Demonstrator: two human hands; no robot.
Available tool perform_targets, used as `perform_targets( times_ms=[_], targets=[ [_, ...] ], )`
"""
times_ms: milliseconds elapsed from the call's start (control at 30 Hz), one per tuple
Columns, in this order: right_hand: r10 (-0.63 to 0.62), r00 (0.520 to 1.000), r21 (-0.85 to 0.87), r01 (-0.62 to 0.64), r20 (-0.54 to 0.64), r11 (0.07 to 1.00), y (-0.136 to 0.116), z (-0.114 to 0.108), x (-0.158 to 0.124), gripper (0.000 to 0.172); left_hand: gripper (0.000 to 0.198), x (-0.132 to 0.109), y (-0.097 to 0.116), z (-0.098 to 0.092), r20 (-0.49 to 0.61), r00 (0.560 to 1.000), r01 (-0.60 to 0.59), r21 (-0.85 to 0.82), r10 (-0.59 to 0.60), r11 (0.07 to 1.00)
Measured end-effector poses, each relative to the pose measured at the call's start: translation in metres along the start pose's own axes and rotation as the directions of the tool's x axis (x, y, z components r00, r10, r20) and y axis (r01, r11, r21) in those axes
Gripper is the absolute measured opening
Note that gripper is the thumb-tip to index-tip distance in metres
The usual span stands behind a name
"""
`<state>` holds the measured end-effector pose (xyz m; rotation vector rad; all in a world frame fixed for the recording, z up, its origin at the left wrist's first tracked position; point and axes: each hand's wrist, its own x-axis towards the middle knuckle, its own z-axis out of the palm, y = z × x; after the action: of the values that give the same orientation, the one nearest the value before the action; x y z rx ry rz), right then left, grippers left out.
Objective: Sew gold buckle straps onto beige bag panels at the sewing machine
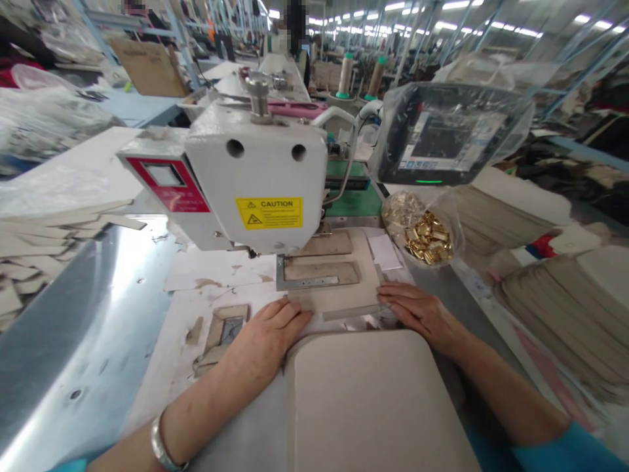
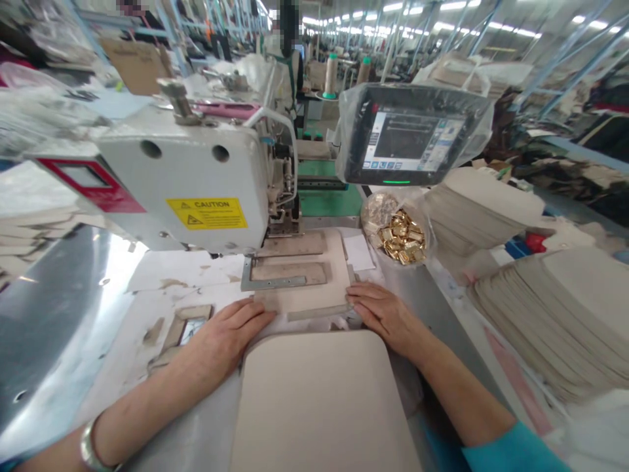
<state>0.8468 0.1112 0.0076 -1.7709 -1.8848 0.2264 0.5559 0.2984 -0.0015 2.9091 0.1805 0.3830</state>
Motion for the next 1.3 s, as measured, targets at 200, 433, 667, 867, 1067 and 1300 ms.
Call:
perform_targets(
  times_ms=[200,433,667,867,1067,1300],
  targets=[
    [-0.037,0.999,-0.118,0.038,0.008,0.992,0.009,-0.005,0.013,0.024,0.041,-0.001,0.000,0.002,-0.003,1.000,0.019,0.017,-0.019,1.000],
    [-0.007,0.994,-0.235,0.033,0.113,0.971,0.011,0.008,0.052,0.020,0.043,-0.001,0.000,0.002,-0.004,1.000,0.009,0.036,-0.009,0.999],
    [-0.012,1.000,-0.218,0.017,0.026,0.976,0.019,0.012,0.044,0.015,0.040,-0.002,0.003,-0.001,0.049,0.999,0.000,0.034,-0.002,0.999],
    [-0.059,0.997,-0.024,0.060,0.045,0.998,0.023,0.003,0.003,0.032,0.045,-0.012,0.017,-0.005,0.128,0.989,0.068,0.021,-0.070,0.997],
    [-0.056,0.991,-0.010,0.057,0.120,0.998,0.030,0.002,-0.017,0.042,0.045,-0.012,0.020,-0.009,0.163,0.978,0.128,0.009,-0.127,0.992],
    [-0.070,0.997,0.048,0.069,0.024,0.996,0.013,0.006,-0.010,0.037,0.048,-0.015,0.013,0.001,0.089,0.994,0.058,0.035,-0.061,0.998]
  ],
)
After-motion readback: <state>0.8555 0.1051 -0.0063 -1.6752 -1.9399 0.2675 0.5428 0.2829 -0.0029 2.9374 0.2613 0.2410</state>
